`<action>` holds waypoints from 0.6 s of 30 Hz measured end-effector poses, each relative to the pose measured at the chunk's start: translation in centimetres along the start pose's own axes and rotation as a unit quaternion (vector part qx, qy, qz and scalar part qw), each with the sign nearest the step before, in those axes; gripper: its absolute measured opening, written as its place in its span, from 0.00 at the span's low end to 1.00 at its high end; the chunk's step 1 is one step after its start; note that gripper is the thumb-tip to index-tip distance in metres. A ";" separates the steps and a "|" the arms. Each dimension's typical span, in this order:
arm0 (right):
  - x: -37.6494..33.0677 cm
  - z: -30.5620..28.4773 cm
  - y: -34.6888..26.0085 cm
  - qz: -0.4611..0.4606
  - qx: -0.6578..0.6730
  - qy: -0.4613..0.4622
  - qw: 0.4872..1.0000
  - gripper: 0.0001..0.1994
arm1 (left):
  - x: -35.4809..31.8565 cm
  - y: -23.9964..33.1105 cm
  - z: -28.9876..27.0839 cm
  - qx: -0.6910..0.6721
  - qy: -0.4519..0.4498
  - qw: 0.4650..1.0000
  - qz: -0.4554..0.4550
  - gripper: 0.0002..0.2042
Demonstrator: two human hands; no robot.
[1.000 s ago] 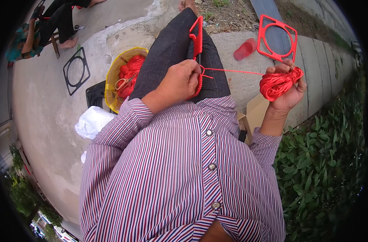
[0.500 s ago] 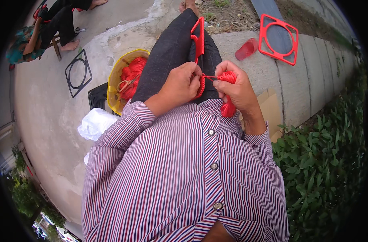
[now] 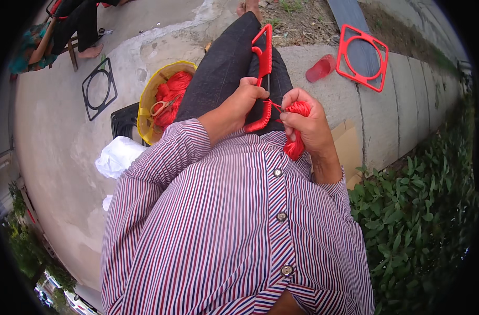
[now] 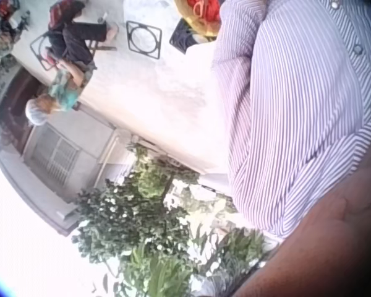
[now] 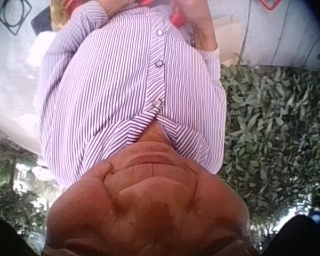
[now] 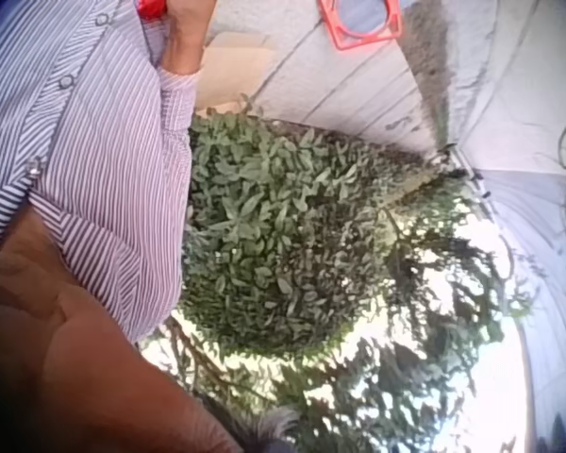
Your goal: The recorder is wrapping red thread around a red plastic frame, possibly for a manufacturing or assembly task.
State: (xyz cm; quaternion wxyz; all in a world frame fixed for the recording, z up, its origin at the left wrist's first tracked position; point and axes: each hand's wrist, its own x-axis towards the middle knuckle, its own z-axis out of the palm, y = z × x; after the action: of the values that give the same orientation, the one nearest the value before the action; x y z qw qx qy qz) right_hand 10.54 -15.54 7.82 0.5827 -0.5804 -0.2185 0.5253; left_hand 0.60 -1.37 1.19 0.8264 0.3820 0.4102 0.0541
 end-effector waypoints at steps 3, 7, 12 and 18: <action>-0.3 0.2 0.0 0.004 0.003 0.007 1.000 0.06 | 0.8 -1.1 -0.8 -0.012 -0.033 0.999 0.000 0.26; -0.6 0.4 -0.2 -0.003 -0.001 0.012 1.000 0.07 | 1.6 -1.9 -1.5 -0.004 -0.066 0.998 0.022 0.30; -1.1 0.4 -1.1 -0.007 -0.080 0.028 0.996 0.07 | -1.0 -0.1 -1.0 0.413 0.002 0.821 0.395 0.33; -4.1 -3.5 -5.5 -0.148 -0.105 0.101 0.978 0.11 | -4.8 1.4 1.7 0.412 -0.171 0.819 0.360 0.19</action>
State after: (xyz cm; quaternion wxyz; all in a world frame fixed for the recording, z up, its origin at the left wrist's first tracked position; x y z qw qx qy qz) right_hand 14.07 -19.44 13.47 0.6091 -0.6493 -0.2962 0.3459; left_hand -1.05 -3.30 5.82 0.5702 0.8106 0.0792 0.1079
